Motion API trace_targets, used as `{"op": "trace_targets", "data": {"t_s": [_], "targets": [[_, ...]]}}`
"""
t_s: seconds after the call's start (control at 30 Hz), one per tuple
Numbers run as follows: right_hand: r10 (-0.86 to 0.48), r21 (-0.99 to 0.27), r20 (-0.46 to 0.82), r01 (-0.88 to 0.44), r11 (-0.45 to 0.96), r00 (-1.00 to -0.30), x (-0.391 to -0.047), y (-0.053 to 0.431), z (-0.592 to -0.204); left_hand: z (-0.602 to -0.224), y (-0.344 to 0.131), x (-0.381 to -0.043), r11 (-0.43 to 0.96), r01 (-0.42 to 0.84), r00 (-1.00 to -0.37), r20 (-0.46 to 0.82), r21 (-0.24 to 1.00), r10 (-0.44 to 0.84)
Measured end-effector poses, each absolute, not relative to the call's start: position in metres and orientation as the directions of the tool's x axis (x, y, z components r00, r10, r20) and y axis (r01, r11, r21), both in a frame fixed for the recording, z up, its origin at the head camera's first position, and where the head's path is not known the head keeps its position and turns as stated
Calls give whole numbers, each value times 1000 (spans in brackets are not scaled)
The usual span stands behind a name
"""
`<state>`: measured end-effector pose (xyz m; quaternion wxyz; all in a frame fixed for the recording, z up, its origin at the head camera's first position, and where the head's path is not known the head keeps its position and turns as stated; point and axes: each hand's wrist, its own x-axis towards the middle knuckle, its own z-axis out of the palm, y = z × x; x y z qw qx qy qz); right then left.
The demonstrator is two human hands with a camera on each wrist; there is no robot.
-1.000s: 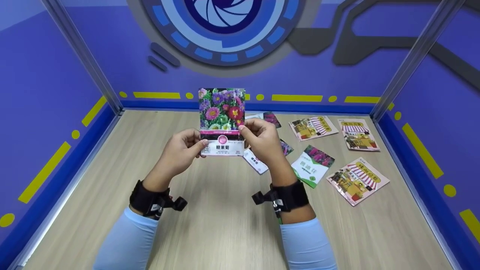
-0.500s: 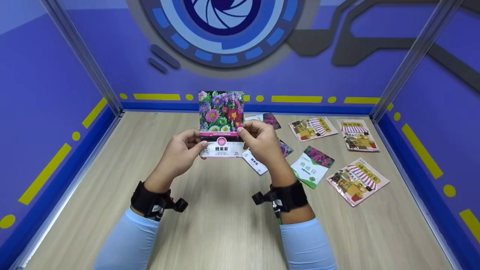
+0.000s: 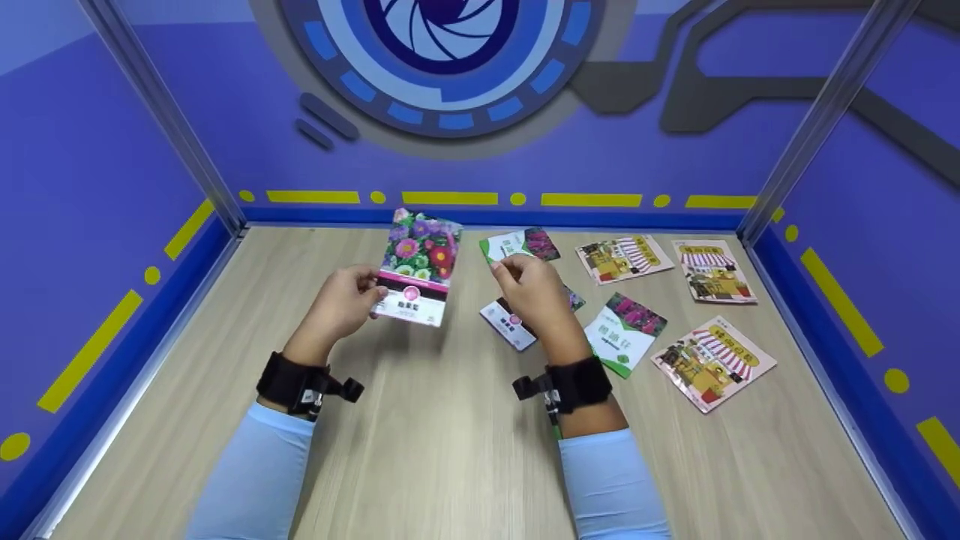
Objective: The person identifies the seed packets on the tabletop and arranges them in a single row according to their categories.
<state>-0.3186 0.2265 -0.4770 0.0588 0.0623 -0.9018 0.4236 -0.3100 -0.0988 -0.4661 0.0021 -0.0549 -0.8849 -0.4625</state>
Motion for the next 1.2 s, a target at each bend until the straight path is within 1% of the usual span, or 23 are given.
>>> {"op": "trace_targets", "data": {"t_s": [0.07,0.13,0.27,0.33,0.43,0.57,0.7,0.83,0.93,1.07,1.13,1.2], "targets": [[-43,-697,99,-100,710,-994,-323,232,-484,-476,-109,-319,606,72,-997,38,792,69],[-33,-604,63,-65,795,-997,-326,237,-491,-486,-119,-327,644,48,-999,20,764,51],[-42,-408,33,-52,911,-999,-327,245,-502,-506,-140,-340,700,1,-1000,-16,714,18],[-55,-351,4,-53,935,-998,-326,248,-507,-516,-149,-345,716,-22,-1000,-21,698,-11],[-65,-317,-81,-37,948,-995,-324,251,-514,-527,-162,-349,738,-65,-998,-36,671,-56],[-106,-304,-162,-52,951,-981,-323,255,-520,-536,-178,-350,797,-137,-990,-51,589,-132],[-141,-280,-191,-84,956,-971,-326,258,-523,-538,-188,-348,847,-187,-979,-27,498,-201],[-148,-250,-203,-95,963,-968,-329,258,-524,-536,-188,-345,859,-223,-970,-15,462,-243],[-138,-242,-214,-84,967,-967,-330,258,-524,-534,-180,-345,885,-158,-984,6,439,-179],[-130,-231,-219,-78,970,-967,-330,258,-524,-533,-161,-345,933,25,-1000,19,360,19],[-131,-230,-217,-80,970,-967,-330,259,-525,-534,-154,-343,946,72,-997,-4,316,77],[-128,-234,-219,-76,969,-967,-331,258,-526,-535,-151,-340,956,78,-996,-27,282,90]]}}
